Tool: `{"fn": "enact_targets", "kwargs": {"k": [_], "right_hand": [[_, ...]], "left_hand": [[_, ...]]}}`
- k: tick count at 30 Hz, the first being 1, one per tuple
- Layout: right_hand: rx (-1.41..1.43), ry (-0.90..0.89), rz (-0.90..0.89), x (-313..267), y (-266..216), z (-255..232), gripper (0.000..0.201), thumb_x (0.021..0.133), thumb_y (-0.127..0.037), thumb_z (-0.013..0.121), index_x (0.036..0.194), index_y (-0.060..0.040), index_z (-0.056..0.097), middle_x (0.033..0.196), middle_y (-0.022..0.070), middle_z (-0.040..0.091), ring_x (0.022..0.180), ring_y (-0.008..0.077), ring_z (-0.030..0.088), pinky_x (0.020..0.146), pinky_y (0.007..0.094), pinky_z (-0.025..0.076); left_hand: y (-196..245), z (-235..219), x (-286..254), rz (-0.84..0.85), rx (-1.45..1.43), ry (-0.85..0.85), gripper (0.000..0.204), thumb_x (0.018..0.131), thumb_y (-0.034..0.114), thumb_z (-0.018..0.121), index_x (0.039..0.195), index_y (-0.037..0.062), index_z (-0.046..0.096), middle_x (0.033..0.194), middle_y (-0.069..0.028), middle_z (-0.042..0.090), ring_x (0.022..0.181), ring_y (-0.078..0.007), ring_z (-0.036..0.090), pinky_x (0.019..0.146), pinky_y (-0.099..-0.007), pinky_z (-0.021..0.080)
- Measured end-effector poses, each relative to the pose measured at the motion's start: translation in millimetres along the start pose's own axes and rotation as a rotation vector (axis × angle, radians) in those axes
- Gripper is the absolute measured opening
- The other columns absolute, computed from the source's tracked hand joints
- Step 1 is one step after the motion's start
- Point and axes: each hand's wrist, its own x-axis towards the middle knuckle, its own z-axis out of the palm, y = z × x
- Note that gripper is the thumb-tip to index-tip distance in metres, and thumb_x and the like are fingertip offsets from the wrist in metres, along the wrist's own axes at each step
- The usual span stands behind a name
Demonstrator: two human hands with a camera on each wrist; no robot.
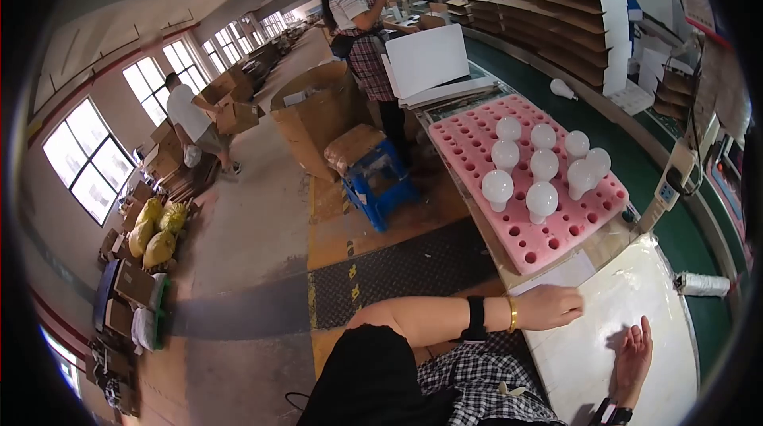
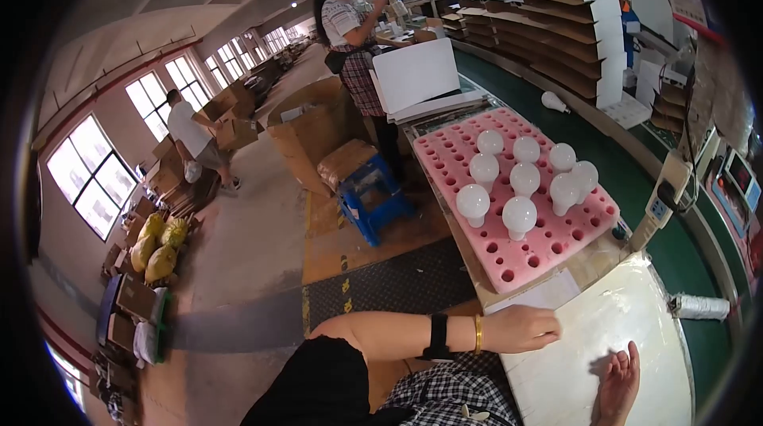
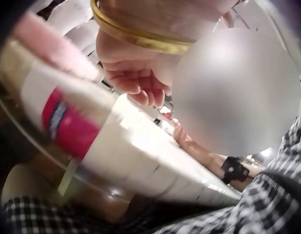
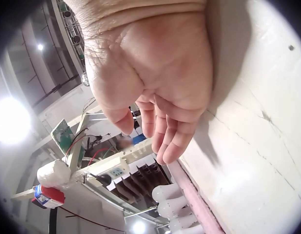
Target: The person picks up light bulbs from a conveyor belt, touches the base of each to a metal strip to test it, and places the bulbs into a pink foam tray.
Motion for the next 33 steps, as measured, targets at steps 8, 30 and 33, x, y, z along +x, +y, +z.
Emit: {"fn": "enact_targets", "kwargs": {"k": [8,30,33], "right_hand": [[-0.042,0.115,-0.017,-2.4,3.6,17.4,0.047,0.101,-0.022,0.048,0.144,-0.0071,0.039,0.107,0.0058,0.064,0.093,0.0112,0.064,0.08,0.0212,0.056],[0.039,0.071,-0.016,-1.5,4.3,-2.7,0.046,0.1,-0.023,0.048,0.143,-0.0076,0.041,0.106,0.0072,0.066,0.097,0.0128,0.065,0.083,0.0235,0.057],[0.035,0.058,-0.019,-1.5,4.5,-3.1,0.046,0.1,-0.023,0.048,0.143,-0.0078,0.041,0.107,0.0067,0.066,0.096,0.0124,0.065,0.083,0.0233,0.057]], "left_hand": [[-29.6,43.6,-24.5,-0.103,0.23,0.214,0.021,0.089,0.021,0.058,0.075,0.0062,0.052,0.073,-0.0088,0.055,0.069,-0.0283,0.06,0.063,-0.041,0.049],[-32.1,47.5,-25.3,-0.064,0.254,0.233,0.02,0.087,0.018,0.059,0.073,0.0062,0.051,0.071,-0.0093,0.054,0.068,-0.0287,0.06,0.063,-0.0401,0.049],[-31.7,47.8,-25.1,-0.058,0.253,0.234,0.02,0.088,0.018,0.059,0.074,0.0063,0.05,0.072,-0.0092,0.054,0.069,-0.0285,0.06,0.064,-0.0401,0.049]]}}
